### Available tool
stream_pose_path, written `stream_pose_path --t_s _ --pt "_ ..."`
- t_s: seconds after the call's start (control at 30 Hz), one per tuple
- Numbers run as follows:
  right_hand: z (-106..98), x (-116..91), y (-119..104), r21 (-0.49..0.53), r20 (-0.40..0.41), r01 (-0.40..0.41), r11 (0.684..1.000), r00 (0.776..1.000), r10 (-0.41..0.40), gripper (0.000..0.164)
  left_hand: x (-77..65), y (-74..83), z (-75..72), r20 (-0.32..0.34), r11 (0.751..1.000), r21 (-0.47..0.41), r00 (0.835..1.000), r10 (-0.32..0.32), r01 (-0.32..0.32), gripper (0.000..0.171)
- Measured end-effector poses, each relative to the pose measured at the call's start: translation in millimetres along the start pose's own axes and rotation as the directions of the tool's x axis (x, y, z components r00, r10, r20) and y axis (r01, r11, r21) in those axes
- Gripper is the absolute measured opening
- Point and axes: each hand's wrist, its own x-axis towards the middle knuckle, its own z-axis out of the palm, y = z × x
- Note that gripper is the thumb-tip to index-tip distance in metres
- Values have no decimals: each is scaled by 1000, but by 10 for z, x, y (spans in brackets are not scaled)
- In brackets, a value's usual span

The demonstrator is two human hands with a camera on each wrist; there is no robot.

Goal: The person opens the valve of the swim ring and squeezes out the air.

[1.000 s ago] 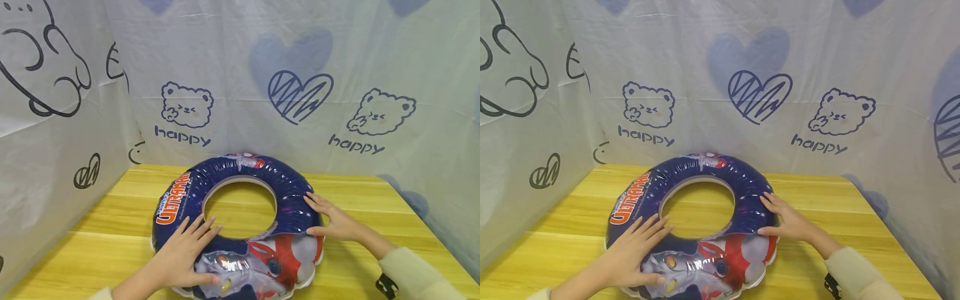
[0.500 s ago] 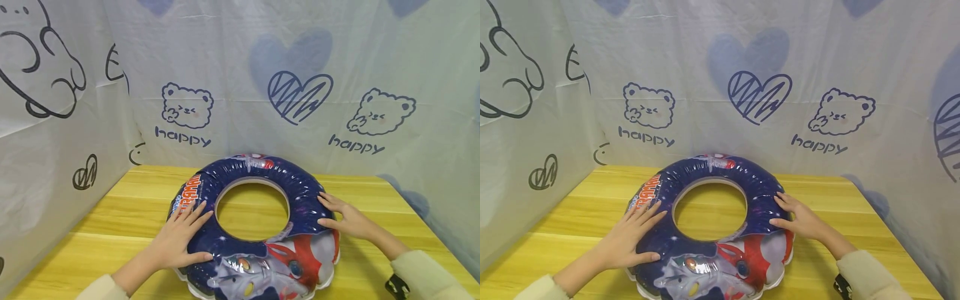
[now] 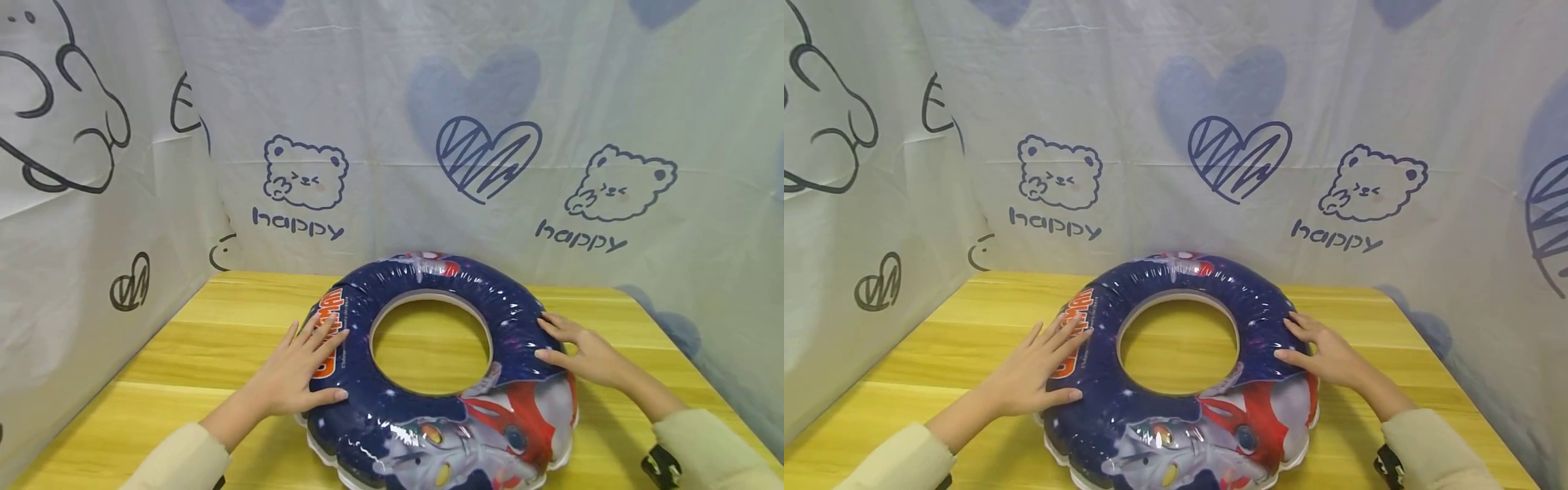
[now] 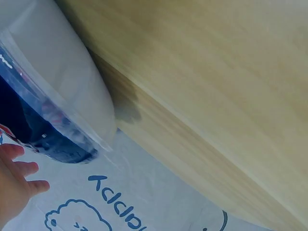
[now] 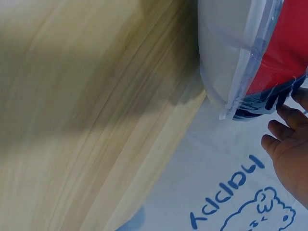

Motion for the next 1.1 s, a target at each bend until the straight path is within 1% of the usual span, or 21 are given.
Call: stream_pose_path --t_s 0.1,0.3,0.4,0.5,0.57,0.7,0.93,1.1 --pt "-35 -15 32 -12 0 -23 1000 1000 23 70 39 -3 11 8 1000 -1 1000 -3 3 86" --pt "-79 -18 85 -33 -7 -18 999 1000 18 71 103 38 33 49 1000 -22 999 -3 4 84" --pt "-80 -35 55 -20 -3 -6 1000 1000 6 75 132 66 49 71 999 -37 998 -1 4 84" --pt "-62 -63 -5 9 13 16 1000 1000 -16 80 157 95 53 76 999 -48 997 4 0 84" --pt "-43 -80 -41 20 31 16 1000 999 -17 81 170 116 47 77 998 -58 997 9 -4 84" --pt "-9 -105 -58 4 53 4 1000 999 -5 79 204 156 40 87 998 -69 996 15 -9 84" --pt "-19 -128 67 -33 38 6 999 999 -5 74 257 229 40 105 997 -74 994 34 -26 85" --pt "-62 -151 152 -29 47 -28 999 998 29 73 296 293 35 114 995 -82 991 71 -62 87"
